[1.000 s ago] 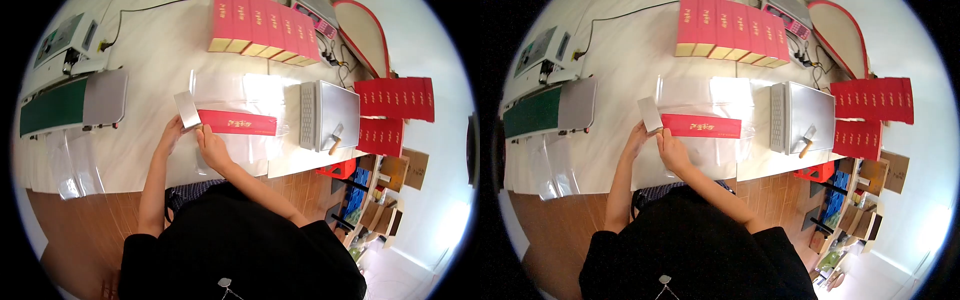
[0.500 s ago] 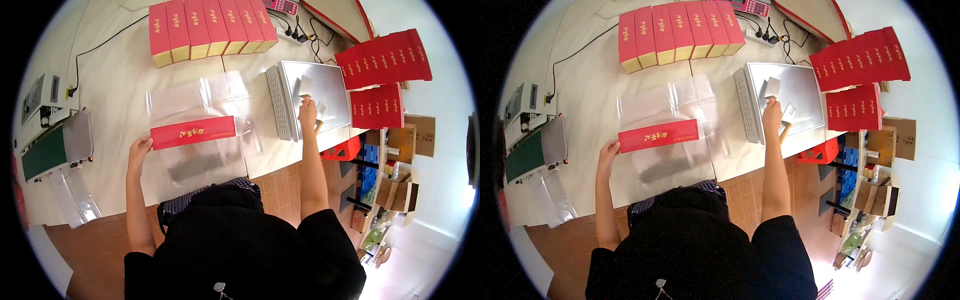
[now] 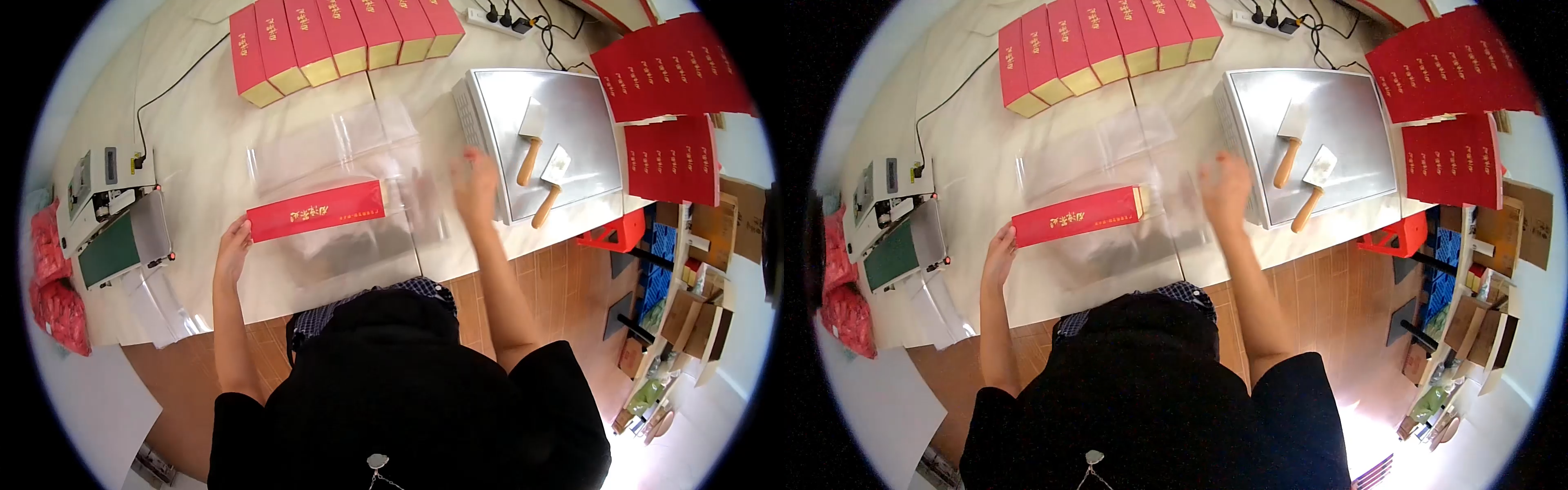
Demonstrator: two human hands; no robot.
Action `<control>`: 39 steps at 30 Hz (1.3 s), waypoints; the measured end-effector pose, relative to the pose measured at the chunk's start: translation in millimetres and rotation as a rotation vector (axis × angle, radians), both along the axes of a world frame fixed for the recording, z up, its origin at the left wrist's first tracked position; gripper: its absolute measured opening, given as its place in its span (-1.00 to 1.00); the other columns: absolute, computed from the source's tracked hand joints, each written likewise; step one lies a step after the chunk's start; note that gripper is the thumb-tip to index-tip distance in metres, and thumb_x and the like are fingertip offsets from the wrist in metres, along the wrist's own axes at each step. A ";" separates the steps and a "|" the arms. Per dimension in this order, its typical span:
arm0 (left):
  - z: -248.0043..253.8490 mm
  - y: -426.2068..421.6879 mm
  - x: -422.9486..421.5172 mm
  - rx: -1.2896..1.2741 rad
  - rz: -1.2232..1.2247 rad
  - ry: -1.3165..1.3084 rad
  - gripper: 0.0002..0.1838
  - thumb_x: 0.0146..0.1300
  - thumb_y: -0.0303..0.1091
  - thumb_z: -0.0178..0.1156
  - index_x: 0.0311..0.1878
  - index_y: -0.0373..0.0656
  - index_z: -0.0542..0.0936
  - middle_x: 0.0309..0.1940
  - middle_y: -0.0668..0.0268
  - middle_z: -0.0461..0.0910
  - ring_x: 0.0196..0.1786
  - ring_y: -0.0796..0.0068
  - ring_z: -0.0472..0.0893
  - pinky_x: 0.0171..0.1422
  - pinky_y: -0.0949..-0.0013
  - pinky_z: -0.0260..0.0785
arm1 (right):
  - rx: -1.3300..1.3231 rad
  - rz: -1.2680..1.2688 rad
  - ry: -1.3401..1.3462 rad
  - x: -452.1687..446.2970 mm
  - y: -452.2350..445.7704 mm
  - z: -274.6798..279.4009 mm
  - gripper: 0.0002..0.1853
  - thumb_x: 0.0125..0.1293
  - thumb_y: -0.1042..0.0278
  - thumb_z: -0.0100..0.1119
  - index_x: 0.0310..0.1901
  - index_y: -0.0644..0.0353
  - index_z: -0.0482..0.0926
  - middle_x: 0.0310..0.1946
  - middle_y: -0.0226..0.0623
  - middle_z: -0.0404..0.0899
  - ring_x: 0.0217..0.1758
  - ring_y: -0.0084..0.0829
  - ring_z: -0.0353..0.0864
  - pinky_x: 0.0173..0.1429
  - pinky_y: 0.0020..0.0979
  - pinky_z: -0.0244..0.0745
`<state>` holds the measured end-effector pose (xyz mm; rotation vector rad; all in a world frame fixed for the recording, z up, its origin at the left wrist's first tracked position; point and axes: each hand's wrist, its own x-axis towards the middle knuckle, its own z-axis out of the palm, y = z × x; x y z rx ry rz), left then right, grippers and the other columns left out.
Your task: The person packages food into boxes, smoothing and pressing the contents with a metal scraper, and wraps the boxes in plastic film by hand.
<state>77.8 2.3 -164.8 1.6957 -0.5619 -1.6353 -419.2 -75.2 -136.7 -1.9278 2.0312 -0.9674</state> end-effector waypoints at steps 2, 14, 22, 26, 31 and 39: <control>-0.6 0.0 6.9 0.018 -0.026 -0.029 -0.59 0.43 -0.12 0.20 0.20 -0.17 0.53 -0.03 0.44 0.64 0.02 0.64 0.56 0.19 0.48 0.32 | 0.134 0.021 -0.204 40.6 15.5 -14.9 -0.53 0.27 0.11 0.33 0.06 0.31 0.56 -0.12 -0.06 0.63 -0.02 -0.15 0.60 0.10 -0.18 0.44; 27.8 -6.0 -13.2 0.034 0.022 -0.135 -0.74 0.35 -0.14 0.30 -0.19 -0.14 0.57 -0.37 0.45 0.57 -0.33 0.68 0.48 -0.08 0.55 0.32 | 0.675 0.096 -1.006 82.4 30.5 -26.9 -0.75 0.36 0.27 0.29 -0.23 0.34 0.70 -0.36 -0.31 0.71 -0.28 -0.57 0.64 -0.09 -0.50 0.54; 28.6 -5.0 -15.1 0.008 -0.040 -0.250 -0.70 0.33 -0.13 0.32 -0.26 -0.19 0.59 -0.36 0.40 0.60 -0.34 0.69 0.48 -0.10 0.55 0.33 | 0.679 0.122 -0.997 79.3 29.3 -27.5 -0.76 0.39 0.32 0.24 -0.22 0.40 0.67 -0.31 -0.26 0.73 -0.24 -0.54 0.67 -0.06 -0.50 0.57; 22.0 -3.3 -13.9 -0.043 0.003 -0.213 -0.73 0.34 -0.17 0.30 -0.21 -0.21 0.61 -0.29 0.33 0.66 -0.25 0.61 0.59 -0.03 0.52 0.41 | 0.699 0.136 -0.931 78.9 27.1 -17.2 -0.74 0.42 0.34 0.19 -0.19 0.44 0.64 -0.28 -0.19 0.73 -0.17 -0.49 0.71 -0.03 -0.48 0.60; 20.8 3.9 -8.1 -0.077 0.127 -0.192 -0.69 0.37 -0.07 0.26 -0.10 -0.14 0.58 -0.25 0.38 0.65 -0.27 0.64 0.58 -0.03 0.52 0.42 | 0.723 0.147 -0.931 65.6 24.4 -18.0 -0.76 0.44 0.31 0.17 -0.15 0.38 0.61 -0.28 -0.23 0.71 -0.39 -0.47 0.67 -0.26 -0.47 0.59; -5.9 44.3 31.6 -0.076 0.527 -0.270 -0.69 0.43 -0.13 0.18 -0.05 -0.21 0.59 -0.20 0.34 0.64 -0.33 0.61 0.53 -0.06 0.49 0.47 | 0.416 0.043 -0.272 49.7 5.6 14.6 -0.79 0.36 0.28 0.25 -0.14 0.26 0.60 -0.33 -0.23 0.67 -0.44 -0.36 0.59 -0.31 -0.40 0.49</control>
